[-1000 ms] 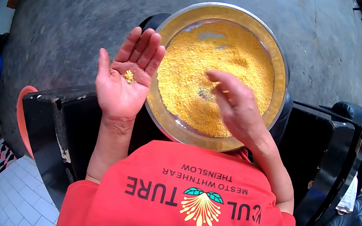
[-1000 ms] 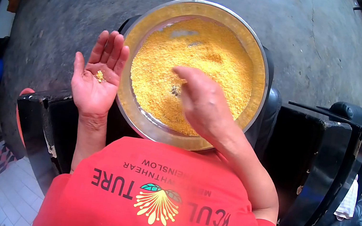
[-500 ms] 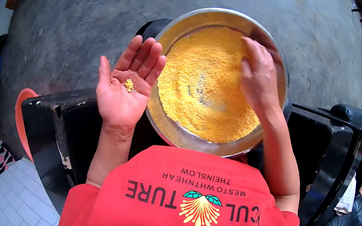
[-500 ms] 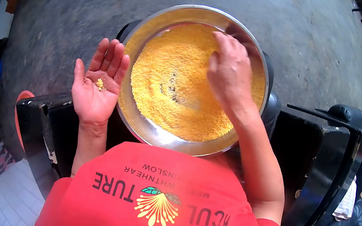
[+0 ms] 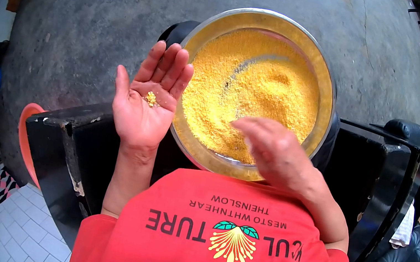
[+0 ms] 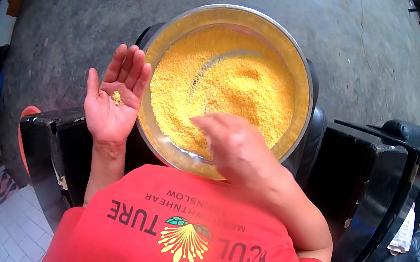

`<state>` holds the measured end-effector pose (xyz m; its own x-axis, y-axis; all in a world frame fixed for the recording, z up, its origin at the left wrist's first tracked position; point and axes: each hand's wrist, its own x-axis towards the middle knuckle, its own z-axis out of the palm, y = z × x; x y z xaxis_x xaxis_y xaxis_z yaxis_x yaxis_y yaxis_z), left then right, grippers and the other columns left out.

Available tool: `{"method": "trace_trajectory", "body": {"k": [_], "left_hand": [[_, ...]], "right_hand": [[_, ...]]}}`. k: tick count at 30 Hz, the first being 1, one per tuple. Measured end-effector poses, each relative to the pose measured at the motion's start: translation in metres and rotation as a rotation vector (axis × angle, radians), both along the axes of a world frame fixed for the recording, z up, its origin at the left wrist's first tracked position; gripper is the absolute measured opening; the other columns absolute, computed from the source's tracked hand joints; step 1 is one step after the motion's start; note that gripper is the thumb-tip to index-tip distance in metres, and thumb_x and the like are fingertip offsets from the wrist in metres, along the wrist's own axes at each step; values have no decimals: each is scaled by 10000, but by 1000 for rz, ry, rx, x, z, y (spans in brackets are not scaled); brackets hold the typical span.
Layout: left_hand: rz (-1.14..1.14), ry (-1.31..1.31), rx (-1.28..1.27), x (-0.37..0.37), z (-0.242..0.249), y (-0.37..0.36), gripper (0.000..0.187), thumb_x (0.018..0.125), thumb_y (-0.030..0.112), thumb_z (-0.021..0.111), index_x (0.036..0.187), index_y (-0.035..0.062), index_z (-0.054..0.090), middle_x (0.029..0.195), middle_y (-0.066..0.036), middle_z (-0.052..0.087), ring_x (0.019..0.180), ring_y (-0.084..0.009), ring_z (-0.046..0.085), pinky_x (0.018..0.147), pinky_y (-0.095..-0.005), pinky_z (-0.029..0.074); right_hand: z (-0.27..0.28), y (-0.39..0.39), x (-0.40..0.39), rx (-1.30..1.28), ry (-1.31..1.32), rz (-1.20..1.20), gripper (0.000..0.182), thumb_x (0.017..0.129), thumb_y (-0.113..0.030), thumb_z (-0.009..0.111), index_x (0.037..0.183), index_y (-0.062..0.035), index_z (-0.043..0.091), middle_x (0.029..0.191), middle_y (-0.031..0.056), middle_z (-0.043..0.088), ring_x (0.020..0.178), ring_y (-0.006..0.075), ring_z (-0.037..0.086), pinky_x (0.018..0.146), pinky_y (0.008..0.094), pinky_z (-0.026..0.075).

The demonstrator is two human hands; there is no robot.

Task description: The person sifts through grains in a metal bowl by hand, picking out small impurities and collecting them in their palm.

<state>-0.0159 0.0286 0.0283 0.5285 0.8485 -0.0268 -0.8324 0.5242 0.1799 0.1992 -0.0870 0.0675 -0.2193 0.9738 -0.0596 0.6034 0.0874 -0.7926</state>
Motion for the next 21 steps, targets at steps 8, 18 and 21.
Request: {"method": "trace_trajectory", "body": {"k": [8, 18, 21], "left_hand": [[1, -6, -5, -1, 1, -4, 640, 1013, 427, 195, 1369, -83, 348, 1405, -251, 396, 1337, -349, 360, 1143, -491, 249], [6, 20, 11, 2, 2, -3, 645, 1013, 432, 183, 1367, -80, 354, 1396, -249, 410, 1331, -346, 370, 1140, -486, 259], [0, 38, 17, 0, 2, -3, 637, 1013, 430, 187, 1369, -70, 359, 1396, -243, 414, 1328, -343, 378, 1138, -483, 263]], "right_hand": [[-4, -5, 18, 183, -178, -370, 195, 813, 7, 594, 1008, -12, 602, 838, 165, 623, 772, 336, 615, 659, 401, 491], [-37, 71, 2, 227, -194, -327, 97, 803, -84, 621, 879, -25, 607, 799, 172, 620, 761, 354, 619, 669, 448, 496], [-50, 87, 1, 239, -257, -292, 79, 814, -82, 572, 866, -23, 573, 812, 179, 614, 773, 370, 619, 671, 467, 496]]}}
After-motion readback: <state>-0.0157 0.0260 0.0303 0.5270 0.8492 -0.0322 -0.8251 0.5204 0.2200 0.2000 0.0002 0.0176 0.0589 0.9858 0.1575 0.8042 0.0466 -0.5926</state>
